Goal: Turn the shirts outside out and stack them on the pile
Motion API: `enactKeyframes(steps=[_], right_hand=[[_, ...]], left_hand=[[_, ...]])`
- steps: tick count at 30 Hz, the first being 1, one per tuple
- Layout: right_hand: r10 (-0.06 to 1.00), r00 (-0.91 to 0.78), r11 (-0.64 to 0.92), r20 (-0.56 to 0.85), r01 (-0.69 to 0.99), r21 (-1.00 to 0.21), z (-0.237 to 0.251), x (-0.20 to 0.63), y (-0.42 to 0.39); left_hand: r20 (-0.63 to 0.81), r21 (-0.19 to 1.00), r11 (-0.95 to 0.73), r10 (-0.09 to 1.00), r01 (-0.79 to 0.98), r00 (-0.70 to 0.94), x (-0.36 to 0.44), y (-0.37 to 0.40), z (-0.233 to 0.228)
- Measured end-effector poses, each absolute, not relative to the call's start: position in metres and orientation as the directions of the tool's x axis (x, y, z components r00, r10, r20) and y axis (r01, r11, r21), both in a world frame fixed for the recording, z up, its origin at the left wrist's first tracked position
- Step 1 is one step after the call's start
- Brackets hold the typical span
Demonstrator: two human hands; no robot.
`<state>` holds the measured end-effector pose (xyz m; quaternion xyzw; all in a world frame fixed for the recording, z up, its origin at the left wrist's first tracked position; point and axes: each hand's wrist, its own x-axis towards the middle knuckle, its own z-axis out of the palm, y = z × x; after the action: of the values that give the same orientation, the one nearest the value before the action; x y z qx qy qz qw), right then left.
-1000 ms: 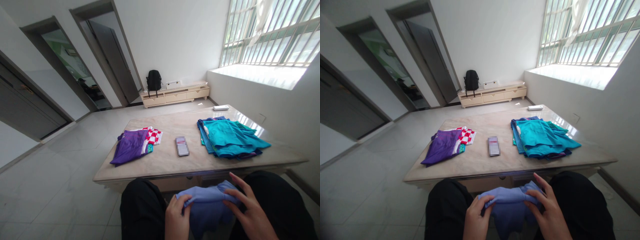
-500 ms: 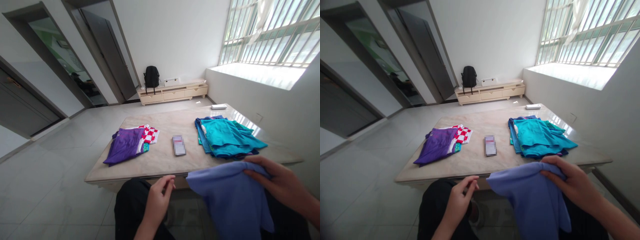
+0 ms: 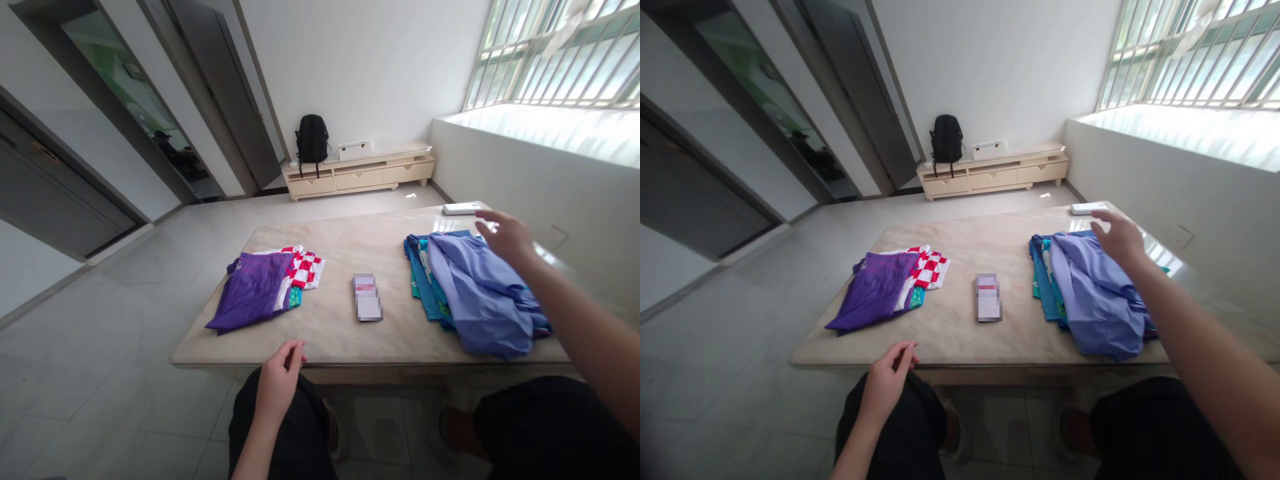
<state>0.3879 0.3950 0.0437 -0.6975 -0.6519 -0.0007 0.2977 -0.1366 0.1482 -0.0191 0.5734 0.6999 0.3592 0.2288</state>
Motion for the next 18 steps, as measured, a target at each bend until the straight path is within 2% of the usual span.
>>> enactKeyframes(steps=[4,7,15,18], right_hand=[[0.97,0.06,0.024,0.237,0.94,-0.339,-0.058,0.347,0.363],[0.992,-0.023,0.057,0.126,0.959,-0.277,-0.099,0.331,0.355],[0.994,-0.082,0.095,0.068,0.975,-0.202,-0.103,0.337,0.367],[0.992,-0.099,0.115,0.079,0.967,-0.226,-0.102,0.336,0.368]], left_hand=[[0.082,0.742,0.095,0.97,0.663,-0.231,-0.139,0.151,-0.024],[0.064,0.705,0.107,0.975,0.701,-0.213,-0.138,0.152,-0.026],[0.118,0.694,0.074,0.97,0.716,-0.215,-0.143,0.158,-0.031],[0.204,0.55,0.051,0.96,0.834,-0.193,-0.171,0.192,-0.037]])
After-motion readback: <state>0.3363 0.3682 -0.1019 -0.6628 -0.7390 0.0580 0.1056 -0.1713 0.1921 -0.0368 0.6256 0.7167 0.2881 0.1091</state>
